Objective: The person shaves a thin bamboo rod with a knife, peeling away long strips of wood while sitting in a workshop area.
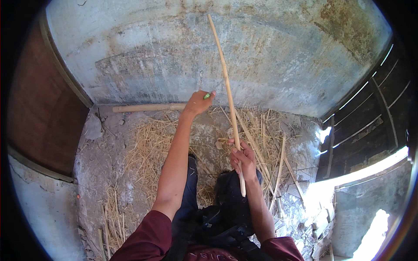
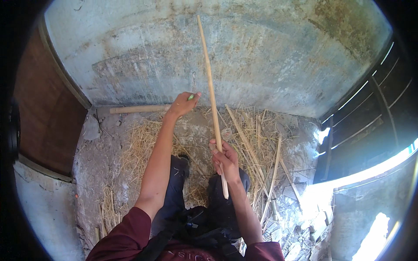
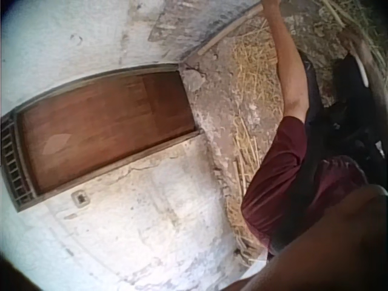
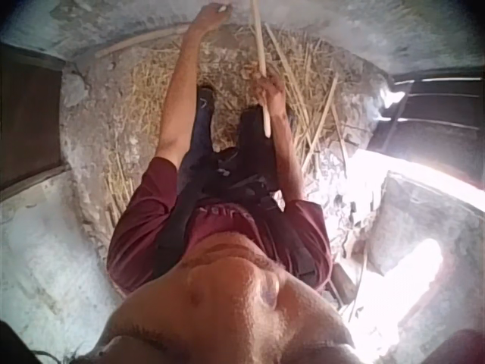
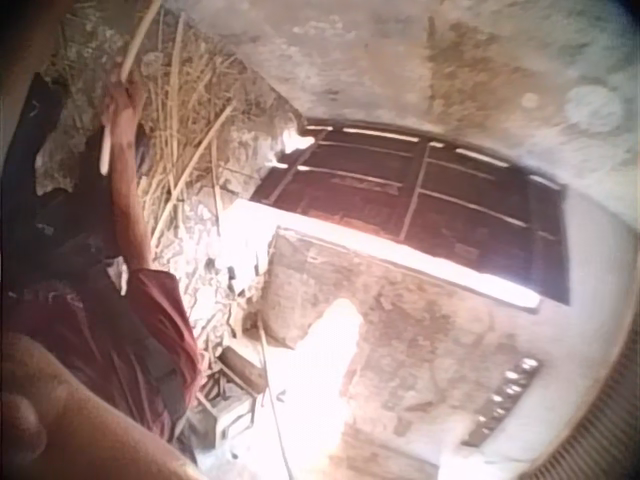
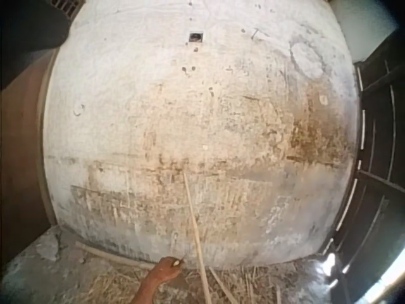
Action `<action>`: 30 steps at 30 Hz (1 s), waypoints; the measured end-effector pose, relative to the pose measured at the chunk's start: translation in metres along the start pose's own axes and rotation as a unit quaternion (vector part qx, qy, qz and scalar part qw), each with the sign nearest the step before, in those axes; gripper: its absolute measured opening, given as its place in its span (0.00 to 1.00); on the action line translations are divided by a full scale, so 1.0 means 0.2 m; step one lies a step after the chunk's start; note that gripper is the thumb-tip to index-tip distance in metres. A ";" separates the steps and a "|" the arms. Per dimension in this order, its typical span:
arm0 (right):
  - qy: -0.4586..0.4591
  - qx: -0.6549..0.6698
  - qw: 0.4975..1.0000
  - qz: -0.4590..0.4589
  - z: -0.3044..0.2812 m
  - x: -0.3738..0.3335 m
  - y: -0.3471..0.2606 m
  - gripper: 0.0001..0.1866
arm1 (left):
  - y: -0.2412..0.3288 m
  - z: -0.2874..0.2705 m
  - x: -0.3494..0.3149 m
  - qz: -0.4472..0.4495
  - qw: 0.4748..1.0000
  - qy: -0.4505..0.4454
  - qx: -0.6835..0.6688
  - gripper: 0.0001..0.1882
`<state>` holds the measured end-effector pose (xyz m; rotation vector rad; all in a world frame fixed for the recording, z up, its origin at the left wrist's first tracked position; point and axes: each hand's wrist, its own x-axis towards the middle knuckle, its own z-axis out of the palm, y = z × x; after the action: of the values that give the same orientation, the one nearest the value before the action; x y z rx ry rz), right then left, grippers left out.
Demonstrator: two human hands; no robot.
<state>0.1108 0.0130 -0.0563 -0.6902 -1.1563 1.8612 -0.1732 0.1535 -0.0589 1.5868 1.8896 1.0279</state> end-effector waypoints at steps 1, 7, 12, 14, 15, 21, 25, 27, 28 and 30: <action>-0.004 0.001 1.000 -0.002 0.00 0.01 0.00 0.18 | 0.04 -0.01 -0.03 0.002 1.000 -0.018 -0.015 0.36; -0.009 0.135 0.991 0.014 -0.05 -0.01 -0.01 0.22 | 0.18 0.06 -0.19 0.018 0.995 -0.057 -0.079 0.29; -0.027 0.135 0.990 0.020 -0.04 -0.01 -0.02 0.23 | 0.16 0.13 -0.24 0.108 0.993 -0.039 -0.015 0.19; -0.031 0.141 0.989 0.021 -0.04 -0.01 -0.02 0.23 | 0.18 0.17 -0.24 0.127 0.992 -0.021 0.004 0.17; -0.034 0.147 0.988 0.022 -0.04 -0.01 -0.02 0.23 | 0.19 0.19 -0.24 0.147 0.989 0.012 0.012 0.15; -0.025 0.140 0.989 0.026 -0.05 -0.01 -0.03 0.23 | 0.26 0.22 -0.28 0.161 0.987 0.003 0.023 0.13; -0.032 0.155 0.987 0.031 -0.06 -0.01 -0.03 0.22 | 0.29 0.22 -0.33 0.168 0.983 -0.073 0.028 0.12; -0.029 0.144 0.989 0.029 -0.07 -0.01 -0.03 0.21 | 0.33 0.21 -0.36 0.168 0.981 -0.091 0.023 0.12; -0.030 0.145 0.988 0.031 -0.07 -0.01 -0.02 0.21 | 0.33 0.21 -0.38 0.167 0.980 -0.106 0.019 0.12; -0.028 0.156 0.987 0.026 -0.06 0.00 -0.02 0.18 | 0.29 0.23 -0.40 0.197 0.975 -0.100 0.034 0.11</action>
<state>0.1217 0.0191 -0.0583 -0.4970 -0.8605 2.0583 -0.0841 0.0907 -0.0502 2.0758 1.5248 0.9186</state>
